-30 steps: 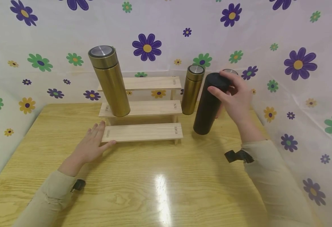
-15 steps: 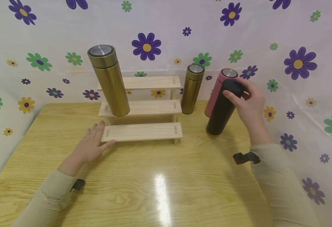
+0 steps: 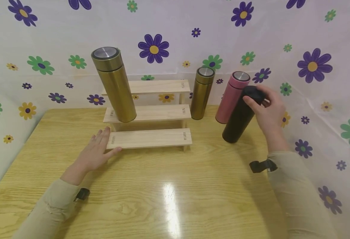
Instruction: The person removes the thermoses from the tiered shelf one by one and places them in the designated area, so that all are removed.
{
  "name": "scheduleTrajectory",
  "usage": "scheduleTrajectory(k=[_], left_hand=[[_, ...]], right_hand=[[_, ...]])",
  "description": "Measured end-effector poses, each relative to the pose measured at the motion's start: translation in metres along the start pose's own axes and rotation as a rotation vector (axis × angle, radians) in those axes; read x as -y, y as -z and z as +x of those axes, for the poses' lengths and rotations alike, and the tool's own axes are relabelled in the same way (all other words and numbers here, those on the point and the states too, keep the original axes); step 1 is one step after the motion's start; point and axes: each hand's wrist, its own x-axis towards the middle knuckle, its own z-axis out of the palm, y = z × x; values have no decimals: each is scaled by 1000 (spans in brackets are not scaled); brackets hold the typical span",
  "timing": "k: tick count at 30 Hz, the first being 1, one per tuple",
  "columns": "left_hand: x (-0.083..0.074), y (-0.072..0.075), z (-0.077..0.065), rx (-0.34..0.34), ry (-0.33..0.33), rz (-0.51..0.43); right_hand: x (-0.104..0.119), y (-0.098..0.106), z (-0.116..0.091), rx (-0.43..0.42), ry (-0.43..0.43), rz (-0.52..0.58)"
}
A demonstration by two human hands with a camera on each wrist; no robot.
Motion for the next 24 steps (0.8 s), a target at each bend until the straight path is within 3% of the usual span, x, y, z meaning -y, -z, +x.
scheduleTrajectory(k=[6,24], left_hand=[[0,-1,1,7,0,1],[0,0,1,8,-1,6]], right_hand=[[-5,6,-1,20,-8,1],[-21,0,-5,14,81,1]])
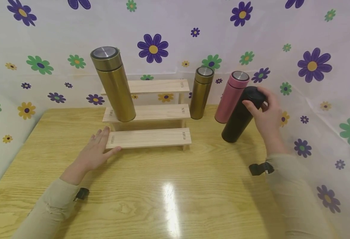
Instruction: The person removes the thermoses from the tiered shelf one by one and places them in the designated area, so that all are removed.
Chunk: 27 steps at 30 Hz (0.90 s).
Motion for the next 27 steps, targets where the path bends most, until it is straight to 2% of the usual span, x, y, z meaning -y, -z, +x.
scheduleTrajectory(k=[4,10,13,18,21,27], left_hand=[[0,0,-1,3,-1,-1],[0,0,-1,7,-2,-3],[0,0,-1,8,-3,-1],[0,1,-1,2,-5,-2],[0,1,-1,-2,-5,-4],[-1,1,-2,-4,-1,6]], right_hand=[[3,1,0,7,31,-31],[22,0,0,-37,308,-162],[41,-10,-2,-36,393,-171],[80,-40,-8,69,465,-126],[102,-61,-11,163,499,-111],[143,-105,-14,337,564,22]])
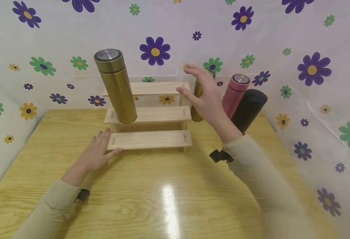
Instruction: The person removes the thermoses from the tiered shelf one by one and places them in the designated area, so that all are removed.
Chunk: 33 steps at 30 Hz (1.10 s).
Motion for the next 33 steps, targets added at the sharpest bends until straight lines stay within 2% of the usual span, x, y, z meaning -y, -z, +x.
scheduleTrajectory(k=[6,9,14,16,25,29,33], left_hand=[[0,0,0,0,6,-1],[-1,0,0,-1,4,-4],[-1,0,-1,-6,0,-11],[-1,0,-1,-7,-1,-10],[0,-2,-1,-5,4,-10],[1,-3,-1,-6,5,-13],[1,-2,-1,-9,3,-11]], right_hand=[[31,-39,34,87,70,136],[39,-56,49,97,116,142],[49,-77,72,88,240,94],[53,-84,80,110,247,89],[65,-113,100,270,116,96],[68,-120,101,278,99,120],[69,-122,101,246,97,137]])
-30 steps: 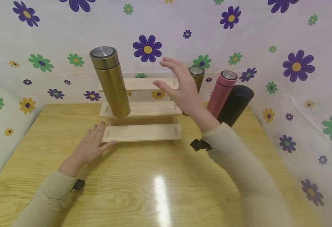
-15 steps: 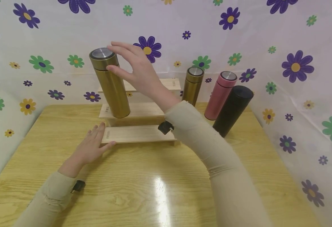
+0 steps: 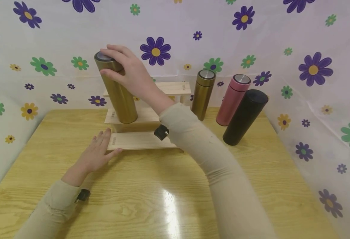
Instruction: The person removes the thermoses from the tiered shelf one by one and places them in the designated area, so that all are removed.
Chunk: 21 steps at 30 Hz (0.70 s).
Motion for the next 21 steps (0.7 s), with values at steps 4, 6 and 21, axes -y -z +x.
scheduleTrajectory(k=[4,6,21], left_hand=[[-2,2,0,-10,-3,0],[-3,3,0,-15,-4,-4],[-1,2,0,-1,-2,8]], right_hand=[[1,-1,0,-27,-7,20],[1,-2,-1,-40,-3,28],[1,30,-32,-236,66,60]])
